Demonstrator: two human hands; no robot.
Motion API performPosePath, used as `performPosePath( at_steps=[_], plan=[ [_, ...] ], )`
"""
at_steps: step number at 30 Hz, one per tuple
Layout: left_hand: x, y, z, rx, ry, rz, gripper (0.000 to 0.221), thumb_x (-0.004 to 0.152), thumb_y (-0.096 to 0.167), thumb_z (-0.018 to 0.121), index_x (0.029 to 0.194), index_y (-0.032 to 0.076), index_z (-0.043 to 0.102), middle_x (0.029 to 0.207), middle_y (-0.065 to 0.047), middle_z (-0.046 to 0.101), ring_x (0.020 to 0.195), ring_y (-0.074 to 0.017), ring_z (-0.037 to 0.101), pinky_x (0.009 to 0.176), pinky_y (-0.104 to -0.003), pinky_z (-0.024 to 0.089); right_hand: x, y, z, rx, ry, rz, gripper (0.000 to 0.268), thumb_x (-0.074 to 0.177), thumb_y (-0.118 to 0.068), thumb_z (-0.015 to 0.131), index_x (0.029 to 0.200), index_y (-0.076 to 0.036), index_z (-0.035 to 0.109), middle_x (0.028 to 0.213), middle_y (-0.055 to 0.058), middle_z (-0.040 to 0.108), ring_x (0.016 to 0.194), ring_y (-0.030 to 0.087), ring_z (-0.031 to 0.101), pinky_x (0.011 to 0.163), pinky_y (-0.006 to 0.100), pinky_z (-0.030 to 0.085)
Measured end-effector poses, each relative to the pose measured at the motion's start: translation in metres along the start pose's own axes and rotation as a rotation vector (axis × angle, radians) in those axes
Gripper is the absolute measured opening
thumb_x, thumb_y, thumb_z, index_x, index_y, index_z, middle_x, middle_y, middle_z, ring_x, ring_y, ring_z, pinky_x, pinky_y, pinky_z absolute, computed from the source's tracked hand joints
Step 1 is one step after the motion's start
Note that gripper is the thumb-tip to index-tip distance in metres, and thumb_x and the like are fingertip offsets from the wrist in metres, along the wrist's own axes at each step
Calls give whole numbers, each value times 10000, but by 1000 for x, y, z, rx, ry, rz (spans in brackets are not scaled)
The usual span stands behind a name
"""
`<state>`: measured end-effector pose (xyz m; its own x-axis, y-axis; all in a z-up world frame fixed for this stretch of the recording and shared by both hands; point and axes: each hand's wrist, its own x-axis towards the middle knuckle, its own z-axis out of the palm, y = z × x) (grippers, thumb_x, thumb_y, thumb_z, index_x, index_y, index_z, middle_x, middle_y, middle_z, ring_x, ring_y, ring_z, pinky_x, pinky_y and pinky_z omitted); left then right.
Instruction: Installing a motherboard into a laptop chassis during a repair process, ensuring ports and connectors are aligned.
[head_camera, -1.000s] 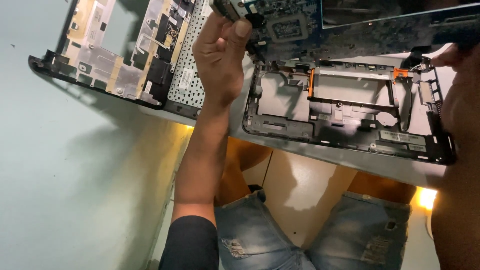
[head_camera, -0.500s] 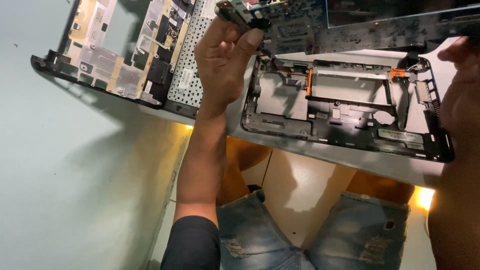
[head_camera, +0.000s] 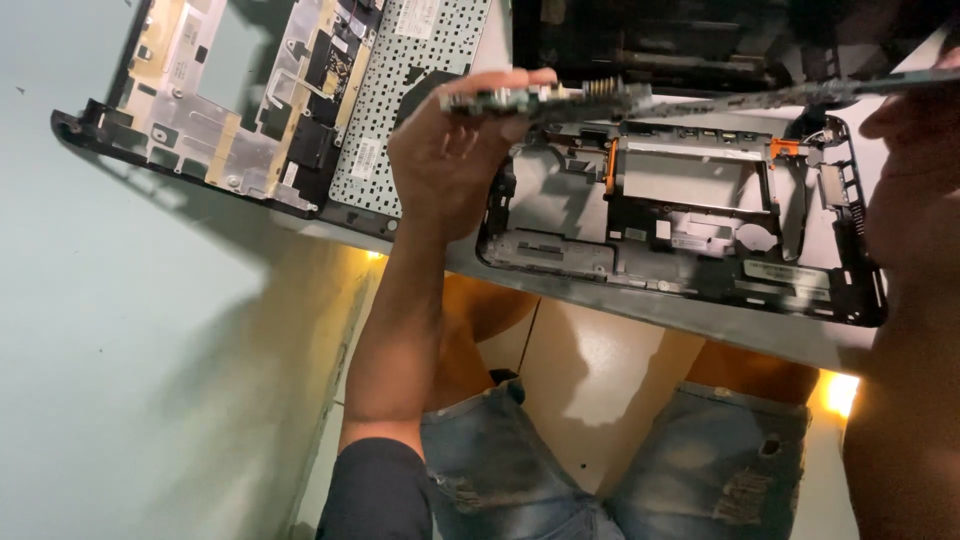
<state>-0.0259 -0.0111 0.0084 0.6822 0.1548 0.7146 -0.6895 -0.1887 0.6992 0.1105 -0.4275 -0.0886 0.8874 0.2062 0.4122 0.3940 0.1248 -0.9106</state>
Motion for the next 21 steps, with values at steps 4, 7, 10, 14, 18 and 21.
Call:
performPosePath(
  at_steps=[4,7,10,14,18,21],
  plan=[
    [-28,19,-6,116,-105,122,176,1136,188,588,1310,207,588,1229,-39,744,1084,-221,812,781,-278,688,2,-47,30,-247,-23,-15,371,1214,-377,332,1422,-99,463,1352,73,463,1042,183,531,912,274,458],
    [-45,29,-12,-49,-128,45,172,1102,101,607,1270,65,617,1275,-172,695,1239,-321,714,1153,-464,619,9,-55,18,-72,-364,-30,298,1211,-324,444,1452,-150,467,1400,21,554,1204,80,613,1075,216,567],
    [-57,36,-20,-90,-174,-27,277,1103,315,603,1260,90,645,1334,-169,670,1300,-319,681,1236,-556,523,10,-45,4,217,-372,122,192,1266,-346,407,1418,-310,518,1437,-108,600,1455,49,570,1253,276,525],
    [-64,39,-29,-61,-251,-38,273,1062,258,659,1276,90,637,1366,-176,653,1344,-362,652,1228,-553,521,30,-101,23,-274,-572,183,371,1122,-338,394,1370,-82,498,1438,166,580,1340,267,591,1150,401,513],
    [-69,35,-33,54,-329,23,251,1048,159,684,1276,69,631,1349,-224,659,1350,-414,637,1207,-551,522,22,-160,75,-558,-465,372,431,1053,-176,416,1300,123,604,1441,265,611,1330,344,584,1085,440,453],
    [-71,29,-30,88,-333,68,189,1087,25,587,1269,41,639,1337,-233,662,1337,-417,638,1205,-559,520,26,-151,67,-613,-520,412,447,1030,-155,433,1348,114,596,1417,255,603,1246,372,601,995,470,489]
  ],
)
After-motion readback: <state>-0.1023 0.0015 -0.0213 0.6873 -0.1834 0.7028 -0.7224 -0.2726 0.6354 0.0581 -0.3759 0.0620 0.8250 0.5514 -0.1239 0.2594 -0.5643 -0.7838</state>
